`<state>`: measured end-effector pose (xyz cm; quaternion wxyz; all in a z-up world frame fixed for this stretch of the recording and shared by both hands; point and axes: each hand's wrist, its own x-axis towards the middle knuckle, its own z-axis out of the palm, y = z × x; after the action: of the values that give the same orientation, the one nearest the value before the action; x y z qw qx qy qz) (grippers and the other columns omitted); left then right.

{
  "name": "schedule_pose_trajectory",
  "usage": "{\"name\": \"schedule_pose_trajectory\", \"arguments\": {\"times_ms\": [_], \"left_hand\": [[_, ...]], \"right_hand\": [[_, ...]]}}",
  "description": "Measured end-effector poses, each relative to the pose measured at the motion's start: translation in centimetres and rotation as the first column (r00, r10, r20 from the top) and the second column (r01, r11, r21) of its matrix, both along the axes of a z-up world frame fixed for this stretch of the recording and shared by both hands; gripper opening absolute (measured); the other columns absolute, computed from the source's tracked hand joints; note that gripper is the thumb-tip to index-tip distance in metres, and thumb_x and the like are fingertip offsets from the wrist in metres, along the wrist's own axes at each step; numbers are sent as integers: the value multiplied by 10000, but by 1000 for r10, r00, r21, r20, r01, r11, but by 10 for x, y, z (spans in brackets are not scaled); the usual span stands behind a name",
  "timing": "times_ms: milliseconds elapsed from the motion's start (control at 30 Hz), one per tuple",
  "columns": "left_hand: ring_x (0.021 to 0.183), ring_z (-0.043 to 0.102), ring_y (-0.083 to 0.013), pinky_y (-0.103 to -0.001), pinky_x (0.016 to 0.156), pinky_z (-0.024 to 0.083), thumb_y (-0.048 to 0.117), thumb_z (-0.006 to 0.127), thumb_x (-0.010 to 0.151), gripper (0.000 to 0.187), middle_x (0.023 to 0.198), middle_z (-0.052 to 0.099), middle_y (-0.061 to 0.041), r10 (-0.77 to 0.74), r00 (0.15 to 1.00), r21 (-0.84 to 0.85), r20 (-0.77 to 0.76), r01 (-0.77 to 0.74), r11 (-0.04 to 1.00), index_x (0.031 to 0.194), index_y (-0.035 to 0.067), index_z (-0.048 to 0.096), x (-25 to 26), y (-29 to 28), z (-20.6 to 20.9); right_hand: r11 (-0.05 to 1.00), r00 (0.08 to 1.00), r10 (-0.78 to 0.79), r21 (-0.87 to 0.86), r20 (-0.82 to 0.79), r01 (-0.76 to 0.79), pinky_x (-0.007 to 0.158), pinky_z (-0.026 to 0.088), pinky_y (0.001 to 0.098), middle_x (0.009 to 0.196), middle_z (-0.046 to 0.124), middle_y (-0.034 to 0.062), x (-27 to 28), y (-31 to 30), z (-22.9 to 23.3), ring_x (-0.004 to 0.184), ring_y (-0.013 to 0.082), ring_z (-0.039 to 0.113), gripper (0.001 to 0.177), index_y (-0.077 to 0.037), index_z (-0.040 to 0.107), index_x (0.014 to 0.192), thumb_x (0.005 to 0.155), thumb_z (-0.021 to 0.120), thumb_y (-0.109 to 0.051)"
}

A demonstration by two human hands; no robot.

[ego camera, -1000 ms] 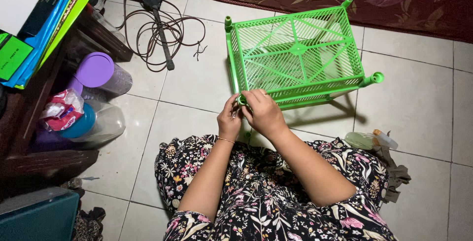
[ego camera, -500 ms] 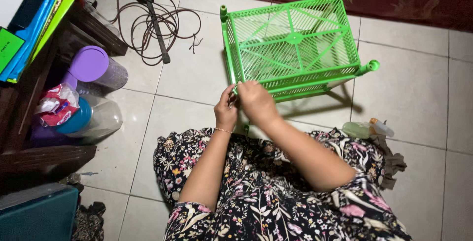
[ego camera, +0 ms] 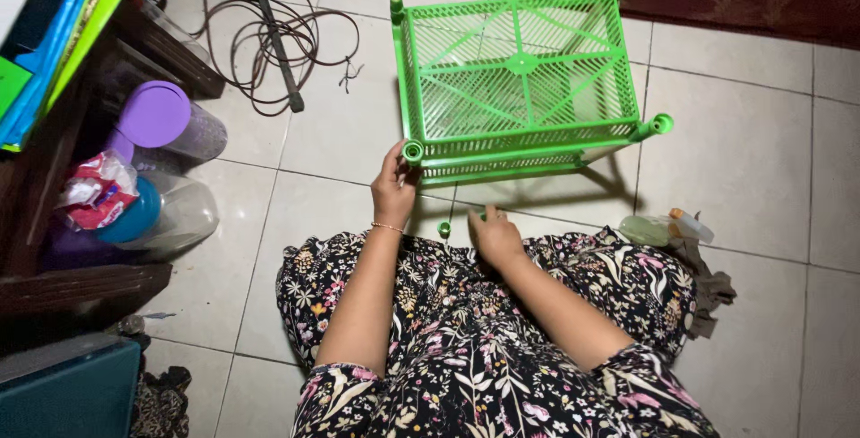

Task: The person assembles a green plastic rack by inserting white legs into the base, then attaching a second green tray and securing the structure with small green caps. The person sits on the floor and uses both hands to align and press the components together.

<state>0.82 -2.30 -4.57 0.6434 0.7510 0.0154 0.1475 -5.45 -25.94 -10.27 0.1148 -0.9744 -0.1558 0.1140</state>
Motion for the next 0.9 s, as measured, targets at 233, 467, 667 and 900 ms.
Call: {"name": "schedule_pose_trajectory", "arguments": {"times_ms": [233,467,667,900], "left_hand": [[1075,748,-173,-298,936,618,82,780,898,535,1215,752,-99,15,996,114,-83,-5,994,1386,149,573,-31,-7,15],[1086,750,-204,-316,914,619,103,817,858,552,1201,748,-114,-105,993,86,-62,110,990,1348,103,562,-63,-12,39],[1036,764,-253,-347,874,616,166,822,871,570,1131,749,-142,-81,997,214,11,77,974,1368,107,549,-69,-13,41],[965,761,-308,-393,779,616,174,755,939,563,1074,756,-146,-63,991,381,117,13,924,1434,142,488,-71,-15,22]], "right_hand": [[990,989,-82,106,-124,96,923,551,461,1088,654,184,0,-1,8,1023,362,650,173,-41,682,1006,855,684,-126],[586,562,261,591,-785,555,856,592,356,1140,703,13,1,-30,163,916,170,696,410,-146,647,1231,823,675,-155],[30,687,438,773,-580,634,816,597,293,1008,723,123,51,-43,228,901,190,710,209,0,642,1116,920,669,-65],[225,999,-39,974,13,-4,846,569,266,1047,685,50,176,36,207,928,105,652,211,2,677,1092,924,797,-44]]}}
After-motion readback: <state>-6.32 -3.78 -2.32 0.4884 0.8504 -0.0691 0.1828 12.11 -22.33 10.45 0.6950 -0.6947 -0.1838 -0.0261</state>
